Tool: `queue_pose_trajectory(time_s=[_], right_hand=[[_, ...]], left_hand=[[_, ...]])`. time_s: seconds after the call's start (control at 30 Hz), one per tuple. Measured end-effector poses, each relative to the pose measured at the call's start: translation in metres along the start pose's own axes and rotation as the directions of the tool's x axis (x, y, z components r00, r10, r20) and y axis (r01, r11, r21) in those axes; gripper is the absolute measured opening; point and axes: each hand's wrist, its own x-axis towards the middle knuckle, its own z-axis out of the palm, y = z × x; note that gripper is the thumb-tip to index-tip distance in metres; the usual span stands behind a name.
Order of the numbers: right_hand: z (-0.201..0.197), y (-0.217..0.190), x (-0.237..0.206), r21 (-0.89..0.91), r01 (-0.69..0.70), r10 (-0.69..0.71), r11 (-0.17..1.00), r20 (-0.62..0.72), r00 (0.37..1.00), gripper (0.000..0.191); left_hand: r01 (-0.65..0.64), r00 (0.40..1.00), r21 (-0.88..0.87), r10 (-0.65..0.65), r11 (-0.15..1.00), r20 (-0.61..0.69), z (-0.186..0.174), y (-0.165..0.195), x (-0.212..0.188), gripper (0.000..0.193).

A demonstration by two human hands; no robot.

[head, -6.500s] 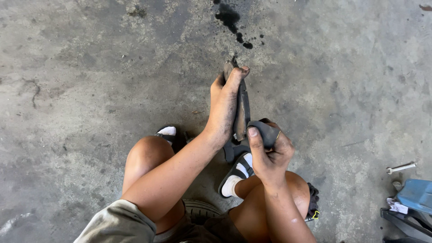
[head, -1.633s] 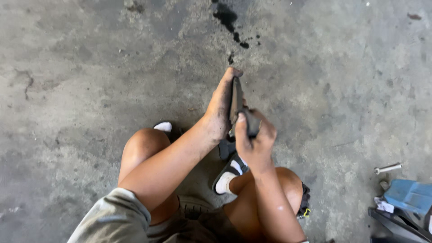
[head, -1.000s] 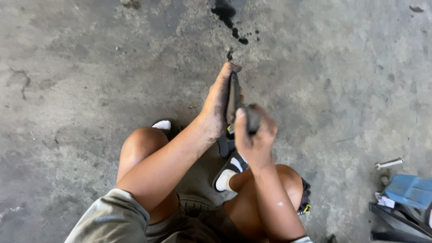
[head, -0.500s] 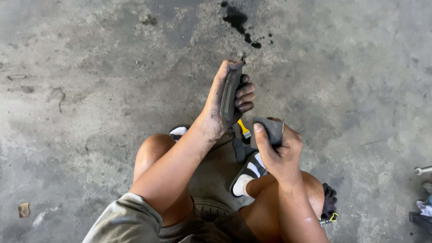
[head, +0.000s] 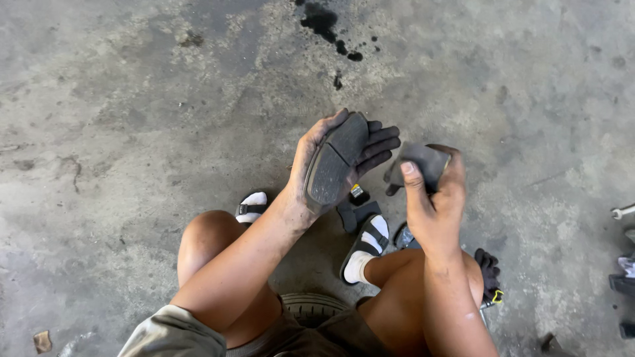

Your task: The person sits on the workshop floor and sands the surfaces of brake pads by hand, rubbing a sanding block repeatedly across each pad and turning the pads over to work different sides.

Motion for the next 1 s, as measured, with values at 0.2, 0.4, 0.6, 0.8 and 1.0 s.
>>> queue_pose_trajectory(time_s=[0.2, 0.4, 0.6, 0.8, 1.0], right_hand=[[-0.004, 0.009, 0.007, 0.076, -0.173, 0.181, 0.982, -0.117, 0.976, 0.023], [-0.001, 0.005, 0.011, 0.557, -0.254, 0.264, 0.791, 0.064, 0.962, 0.023], [0.013, -0.004, 0.010, 0.604, -0.265, 0.223, 0.752, 0.145, 0.964, 0.025], [0.023, 0.000, 0.013, 0.653, -0.443, 0.311, 0.614, 0.315, 0.897, 0.023], [0.025, 0.008, 0.016, 0.630, -0.470, 0.345, 0.619, 0.320, 0.882, 0.024]], left_hand=[[0.048, 0.995, 0.084, -0.040, 0.995, -0.095, 0.004, -0.011, -0.004, 0.051], [0.092, 0.973, 0.246, -0.034, 0.965, -0.227, -0.001, 0.002, -0.004, 0.054], [0.130, 0.915, 0.493, 0.087, 0.860, -0.393, -0.005, 0.020, 0.000, 0.049], [0.024, 0.923, 0.632, 0.226, 0.774, -0.312, -0.008, 0.018, -0.001, 0.053], [0.102, 0.927, 0.184, -0.027, 0.978, -0.374, -0.020, 0.025, 0.009, 0.058]])
